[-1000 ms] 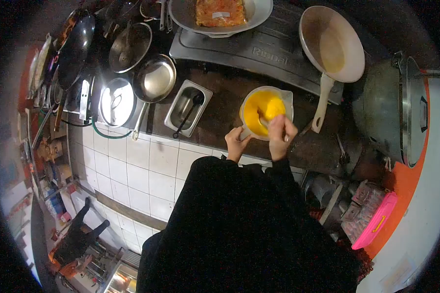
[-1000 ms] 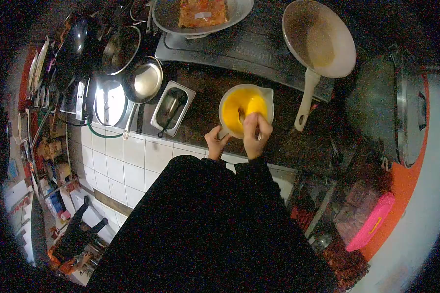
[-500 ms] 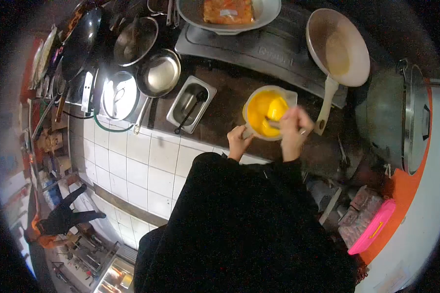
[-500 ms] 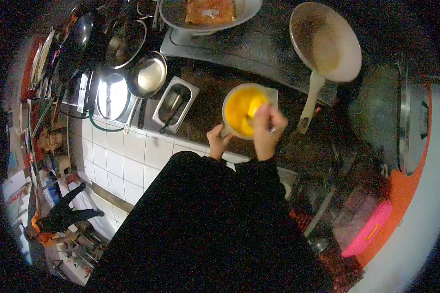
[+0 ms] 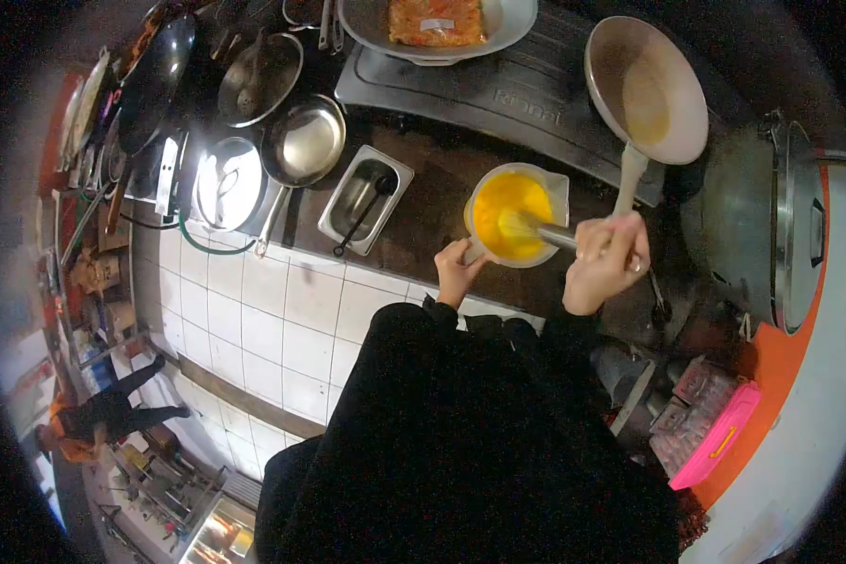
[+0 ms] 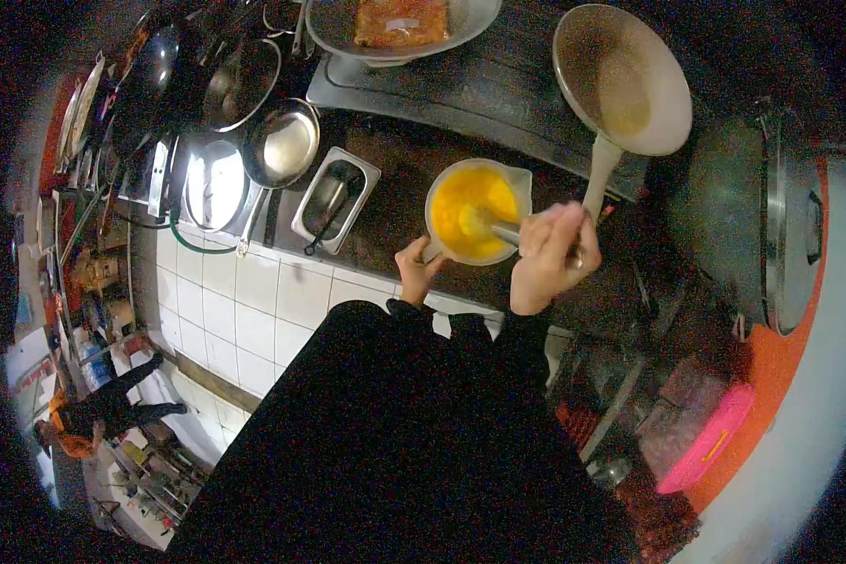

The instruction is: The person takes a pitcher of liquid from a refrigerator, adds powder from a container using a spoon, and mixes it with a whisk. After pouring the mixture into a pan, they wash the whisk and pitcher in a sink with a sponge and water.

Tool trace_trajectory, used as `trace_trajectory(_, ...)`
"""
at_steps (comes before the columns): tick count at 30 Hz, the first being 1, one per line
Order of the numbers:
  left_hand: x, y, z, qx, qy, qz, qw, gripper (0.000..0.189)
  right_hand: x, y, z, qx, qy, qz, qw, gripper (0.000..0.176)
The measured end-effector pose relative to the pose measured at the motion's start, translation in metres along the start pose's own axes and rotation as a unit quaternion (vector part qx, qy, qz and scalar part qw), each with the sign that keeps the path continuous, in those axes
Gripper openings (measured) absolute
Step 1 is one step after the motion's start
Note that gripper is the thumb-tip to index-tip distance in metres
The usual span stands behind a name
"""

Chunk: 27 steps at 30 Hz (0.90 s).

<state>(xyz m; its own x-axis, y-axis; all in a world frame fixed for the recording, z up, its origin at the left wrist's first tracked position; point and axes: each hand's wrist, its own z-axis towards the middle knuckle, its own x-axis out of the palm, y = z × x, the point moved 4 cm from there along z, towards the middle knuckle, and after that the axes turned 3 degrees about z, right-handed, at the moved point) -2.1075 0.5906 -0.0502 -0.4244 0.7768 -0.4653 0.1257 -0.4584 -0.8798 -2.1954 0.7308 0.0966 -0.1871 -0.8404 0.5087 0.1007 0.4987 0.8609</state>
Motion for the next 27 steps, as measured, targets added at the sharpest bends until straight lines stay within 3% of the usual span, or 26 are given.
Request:
trace_trajectory(2, -0.002, 0.003, -0.007, -0.029, 0.022, 0.018, 0.999, 0.026, -0.009, -0.016, -0.018, -0.120, 0.016, -0.085, 0.989, 0.018)
trace_trajectory(3, -0.002, 0.000, -0.006, 0.004, -0.009, -0.001, 1.000, 0.027, -0.031, -0.052, -0.024, -0.139, 0.069, -0.213, 0.965, 0.018)
trace_trajectory(5, -0.001, -0.001, 0.000, 0.044, -0.042, -0.024, 0.998, 0.027, -0.041, -0.069, -0.033, -0.031, 0.078, -0.259, 0.962, 0.015)
trace_trajectory(7, 0.001, 0.003, -0.004, 0.069, -0.060, -0.032, 0.995, 0.027, -0.024, -0.034, -0.016, -0.003, -0.010, -0.182, 0.983, 0.014)
trace_trajectory(8, -0.002, 0.001, -0.010, 0.063, -0.054, -0.030, 0.996, 0.027, -0.020, -0.013, -0.006, -0.031, 0.020, -0.123, 0.992, 0.014)
trace_trajectory(9, -0.002, -0.003, -0.005, 0.053, -0.043, -0.027, 0.997, 0.027, -0.012, 0.004, 0.000, -0.034, 0.067, 0.027, 0.997, 0.016)
trace_trajectory(11, -0.002, -0.005, -0.002, 0.035, -0.043, -0.023, 0.998, 0.027, -0.022, -0.001, -0.012, -0.097, 0.088, 0.044, 0.990, 0.016)
trace_trajectory(12, -0.002, -0.004, -0.003, 0.024, -0.029, -0.018, 0.999, 0.027, -0.042, -0.032, -0.022, -0.166, 0.082, -0.141, 0.973, 0.016)
trace_trajectory(13, -0.003, -0.003, -0.003, 0.016, -0.014, -0.014, 1.000, 0.027, -0.056, -0.059, -0.033, -0.232, 0.071, -0.319, 0.916, 0.017)
trace_trajectory(14, -0.003, 0.001, -0.002, 0.018, -0.019, -0.013, 1.000, 0.027, -0.038, -0.065, -0.036, -0.039, 0.068, -0.273, 0.959, 0.015)
trace_trajectory(15, 0.000, 0.005, -0.002, 0.028, -0.013, -0.012, 0.999, 0.027, -0.022, -0.051, -0.023, -0.043, 0.075, -0.270, 0.959, 0.015)
trace_trajectory(17, 0.000, 0.008, -0.011, 0.030, 0.003, -0.006, 1.000, 0.028, -0.010, -0.022, -0.003, 0.018, -0.084, -0.131, 0.988, 0.015)
trace_trajectory(18, 0.000, 0.005, -0.007, 0.030, -0.007, -0.015, 0.999, 0.027, -0.003, -0.001, 0.009, -0.052, 0.012, -0.011, 0.999, 0.014)
trace_trajectory(19, -0.001, 0.000, -0.003, 0.028, -0.020, -0.026, 0.999, 0.027, 0.001, 0.014, 0.008, -0.088, 0.049, 0.034, 0.994, 0.014)
trace_trajectory(21, -0.002, -0.001, -0.004, 0.019, -0.009, -0.022, 1.000, 0.027, -0.003, -0.009, -0.003, -0.128, 0.022, -0.002, 0.992, 0.015)
trace_trajectory(22, -0.002, 0.001, -0.006, 0.017, -0.004, -0.012, 1.000, 0.026, -0.009, -0.034, -0.006, -0.170, 0.050, -0.204, 0.963, 0.018)
trace_trajectory(23, -0.001, 0.002, -0.004, 0.021, -0.002, -0.002, 1.000, 0.026, -0.006, -0.056, -0.012, -0.139, 0.063, -0.264, 0.952, 0.018)
trace_trajectory(25, -0.001, 0.000, -0.003, 0.051, -0.027, -0.014, 0.998, 0.025, 0.007, -0.062, -0.001, 0.008, 0.175, -0.332, 0.927, 0.018)
trace_trajectory(27, -0.003, -0.004, -0.009, 0.072, -0.043, -0.022, 0.996, 0.025, 0.014, -0.039, 0.014, 0.033, 0.083, -0.186, 0.978, 0.017)
